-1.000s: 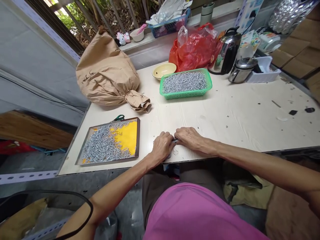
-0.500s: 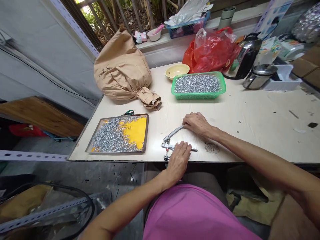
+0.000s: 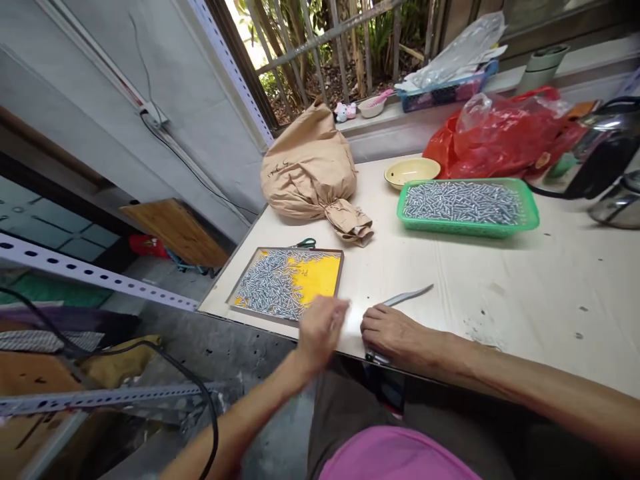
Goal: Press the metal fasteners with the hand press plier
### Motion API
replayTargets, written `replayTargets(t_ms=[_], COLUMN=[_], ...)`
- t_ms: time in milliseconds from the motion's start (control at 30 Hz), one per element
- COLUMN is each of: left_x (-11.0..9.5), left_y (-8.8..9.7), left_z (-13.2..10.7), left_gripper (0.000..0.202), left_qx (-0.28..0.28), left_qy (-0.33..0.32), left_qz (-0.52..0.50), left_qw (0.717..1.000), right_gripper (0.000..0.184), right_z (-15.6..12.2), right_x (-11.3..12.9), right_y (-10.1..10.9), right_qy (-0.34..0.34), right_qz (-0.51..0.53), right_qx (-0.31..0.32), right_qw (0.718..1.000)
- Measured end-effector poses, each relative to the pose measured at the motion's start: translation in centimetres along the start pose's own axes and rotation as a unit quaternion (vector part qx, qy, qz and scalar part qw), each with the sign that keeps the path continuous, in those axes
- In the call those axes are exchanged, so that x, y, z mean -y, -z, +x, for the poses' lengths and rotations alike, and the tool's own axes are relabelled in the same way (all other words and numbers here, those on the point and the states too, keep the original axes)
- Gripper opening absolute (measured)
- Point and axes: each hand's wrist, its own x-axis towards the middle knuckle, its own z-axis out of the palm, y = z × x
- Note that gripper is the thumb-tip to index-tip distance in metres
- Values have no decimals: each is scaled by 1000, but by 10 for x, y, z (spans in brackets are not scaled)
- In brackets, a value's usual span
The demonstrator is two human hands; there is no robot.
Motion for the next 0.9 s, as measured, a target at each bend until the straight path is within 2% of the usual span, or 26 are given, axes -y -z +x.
replayTargets(t_ms=[67, 133, 200, 300, 400, 433, 533, 633, 700, 800, 867, 900], left_x=[47, 89, 120, 145, 153, 154, 156, 155, 151, 130, 104, 88], left_y=[2, -5, -17, -34, -44, -45, -46, -45, -43, -38, -33, -31], left_z=[26, 45, 56, 61, 63, 64, 70, 77, 81, 78, 68, 62], left_gripper=[18, 20, 20, 19, 17, 16, 13, 13, 16, 17, 16, 17], left_qx=[-9, 43, 110, 175, 197, 200, 207, 225, 236, 234, 228, 229], left_qy=[120, 180, 201, 191, 187, 194, 216, 215, 208, 223, 286, 330], left_qz=[55, 107, 148, 177, 179, 175, 155, 144, 141, 99, -13, -92], left_qw=[991, 977, 962, 950, 946, 945, 942, 939, 939, 941, 931, 911], right_gripper=[17, 16, 13, 16, 23, 25, 35, 43, 39, 28, 25, 25], right_z=[0, 2, 2, -8, -30, -39, -61, -68, -66, -62, -61, -61], right_x=[3, 3, -3, -31, -74, -89, -126, -133, -113, -60, -23, -7], right_y=[4, 18, 43, 89, 134, 146, 167, 161, 140, 96, 68, 56], right_qy=[-41, -95, -159, -270, -346, -360, -387, -378, -344, -293, -277, -273], right_qz=[88, 139, 119, 14, -88, -112, -165, -196, -185, -113, -74, -60], right_qx=[-86, -197, -308, -415, -456, -460, -397, -335, -307, -218, -144, -109], right_qw=[992, 966, 930, 869, 815, 804, 816, 841, 868, 924, 947, 954])
